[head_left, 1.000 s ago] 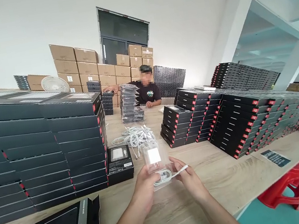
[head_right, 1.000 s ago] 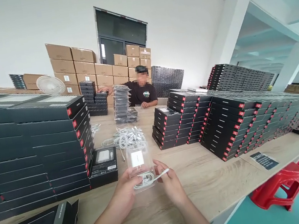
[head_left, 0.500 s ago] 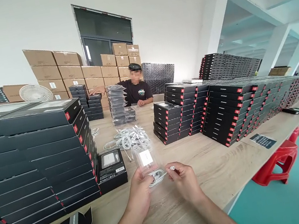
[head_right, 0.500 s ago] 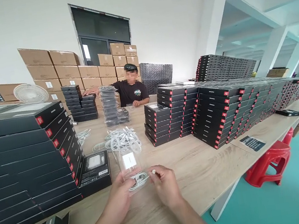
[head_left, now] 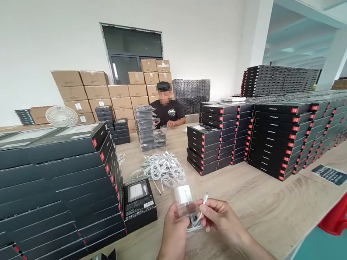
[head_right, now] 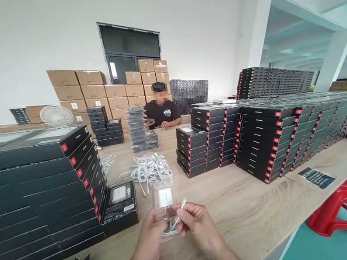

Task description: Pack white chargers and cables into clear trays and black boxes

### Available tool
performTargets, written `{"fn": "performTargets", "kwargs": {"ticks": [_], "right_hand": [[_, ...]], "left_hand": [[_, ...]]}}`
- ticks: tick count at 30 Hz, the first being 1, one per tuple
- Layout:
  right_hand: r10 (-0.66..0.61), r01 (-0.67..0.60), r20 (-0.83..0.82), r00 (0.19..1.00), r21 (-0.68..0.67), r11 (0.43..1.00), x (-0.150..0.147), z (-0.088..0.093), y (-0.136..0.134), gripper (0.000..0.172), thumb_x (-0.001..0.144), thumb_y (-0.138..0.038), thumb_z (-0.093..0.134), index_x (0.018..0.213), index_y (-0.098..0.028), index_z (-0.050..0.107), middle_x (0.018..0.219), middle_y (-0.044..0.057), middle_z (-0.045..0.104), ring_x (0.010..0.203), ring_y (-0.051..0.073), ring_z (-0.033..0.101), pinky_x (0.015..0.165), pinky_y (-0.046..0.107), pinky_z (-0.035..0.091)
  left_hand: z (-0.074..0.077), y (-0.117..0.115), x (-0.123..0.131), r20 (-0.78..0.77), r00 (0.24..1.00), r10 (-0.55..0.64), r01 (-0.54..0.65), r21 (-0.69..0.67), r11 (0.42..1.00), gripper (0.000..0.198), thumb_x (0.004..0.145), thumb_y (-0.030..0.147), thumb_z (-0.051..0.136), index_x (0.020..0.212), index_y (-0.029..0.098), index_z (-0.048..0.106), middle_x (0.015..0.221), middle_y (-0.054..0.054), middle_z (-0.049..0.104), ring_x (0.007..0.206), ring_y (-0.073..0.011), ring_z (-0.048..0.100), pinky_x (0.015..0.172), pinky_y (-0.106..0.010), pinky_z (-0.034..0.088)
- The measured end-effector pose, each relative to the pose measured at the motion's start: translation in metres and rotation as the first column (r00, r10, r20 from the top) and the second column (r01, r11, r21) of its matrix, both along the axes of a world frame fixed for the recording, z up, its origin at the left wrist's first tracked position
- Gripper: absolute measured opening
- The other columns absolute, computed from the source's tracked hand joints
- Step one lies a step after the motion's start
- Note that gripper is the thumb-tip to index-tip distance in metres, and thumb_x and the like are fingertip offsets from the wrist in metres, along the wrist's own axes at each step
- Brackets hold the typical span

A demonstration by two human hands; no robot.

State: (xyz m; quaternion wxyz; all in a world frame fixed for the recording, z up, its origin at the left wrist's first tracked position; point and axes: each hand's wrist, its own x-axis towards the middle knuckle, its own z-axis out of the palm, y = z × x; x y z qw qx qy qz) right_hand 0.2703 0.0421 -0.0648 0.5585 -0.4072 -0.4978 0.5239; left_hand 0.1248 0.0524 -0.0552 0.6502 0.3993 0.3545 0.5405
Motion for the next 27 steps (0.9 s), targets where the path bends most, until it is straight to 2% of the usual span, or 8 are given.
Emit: {"fn": "performTargets", "kwargs": {"ticks": [3,6,8,10,12,14,20,27], "right_hand": [[-0.105,0.055,0.23,0.967,0.215,0.975,0.001,0.014,0.016,0.043,0.081,-0.059,0.068,0.088,-0.017,0.075,0.074,0.005,0.064,0.062,0.016,0.057,0.054,0.027,0.045],[-0.321,0.044,0.414,0.852,0.553,0.832,0.003,0.027,0.045,0.043,0.09,-0.053,0.059,0.068,-0.018,0.071,0.069,0.004,0.061,0.066,0.016,0.056,0.064,0.029,0.044],[-0.381,0.021,0.413,0.827,0.654,0.756,0.006,0.028,0.066,0.053,0.096,-0.055,0.047,0.064,-0.018,0.068,0.066,0.004,0.059,0.065,0.017,0.055,0.065,0.03,0.043],[-0.396,0.112,0.332,0.856,0.629,0.769,0.01,0.022,0.085,0.063,0.098,-0.06,0.033,0.067,-0.018,0.068,0.065,0.005,0.06,0.063,0.017,0.055,0.062,0.03,0.042],[-0.398,0.236,0.253,0.882,0.494,0.837,0.015,0.009,0.099,0.069,0.097,-0.066,0.027,0.068,-0.017,0.068,0.062,0.005,0.059,0.058,0.017,0.053,0.056,0.029,0.041],[-0.374,0.277,0.243,0.895,0.353,0.894,0.021,-0.004,0.108,0.071,0.094,-0.071,0.031,0.064,-0.017,0.067,0.057,0.004,0.057,0.055,0.018,0.051,0.054,0.029,0.039],[-0.237,0.198,0.285,0.929,0.159,0.967,0.025,-0.021,0.117,0.074,0.084,-0.081,0.039,0.057,-0.016,0.064,0.049,0.001,0.051,0.047,0.016,0.045,0.049,0.029,0.034],[-0.192,0.152,0.257,0.947,0.169,0.974,0.022,-0.017,0.117,0.074,0.082,-0.082,0.042,0.059,-0.016,0.066,0.052,0.001,0.053,0.05,0.014,0.047,0.05,0.027,0.035]], "left_hand": [[0.006,-0.001,0.0,0.071,0.997,0.028,-0.028,0.009,1.0,0.043,0.058,0.013,0.068,0.101,0.015,0.071,0.096,-0.01,0.079,0.092,-0.0293,0.073,0.076,-0.035,0.054],[0.011,-0.001,-0.003,0.129,0.987,0.092,-0.092,-0.01,0.996,0.051,0.059,0.023,0.082,0.108,0.016,0.069,0.105,-0.013,0.078,0.102,-0.0314,0.071,0.086,-0.039,0.055],[0.012,-0.002,-0.006,0.148,0.981,0.122,-0.116,-0.045,0.992,0.059,0.055,0.029,0.088,0.108,0.017,0.067,0.109,-0.015,0.076,0.104,-0.0342,0.071,0.084,-0.041,0.056],[0.011,-0.001,-0.008,0.152,0.978,0.14,-0.128,-0.083,0.988,0.063,0.052,0.031,0.09,0.109,0.018,0.066,0.11,-0.016,0.076,0.107,-0.0361,0.07,0.083,-0.043,0.057],[0.009,0.0,-0.01,0.148,0.977,0.154,-0.138,-0.113,0.984,0.064,0.052,0.031,0.09,0.109,0.019,0.065,0.111,-0.015,0.076,0.111,-0.0367,0.068,0.083,-0.043,0.058],[0.005,0.003,-0.009,0.141,0.975,0.173,-0.153,-0.145,0.978,0.063,0.051,0.032,0.09,0.108,0.02,0.067,0.112,-0.015,0.075,0.113,-0.0375,0.067,0.082,-0.043,0.058],[-0.007,0.011,-0.003,0.108,0.963,0.247,-0.223,-0.196,0.955,0.065,0.046,0.031,0.089,0.106,0.02,0.069,0.106,-0.015,0.077,0.106,-0.0411,0.069,0.076,-0.045,0.058],[-0.008,0.012,-0.004,0.055,0.961,0.269,-0.256,-0.182,0.949,0.055,0.05,0.031,0.086,0.101,0.019,0.07,0.103,-0.013,0.078,0.103,-0.0363,0.071,0.078,-0.04,0.057]]}}
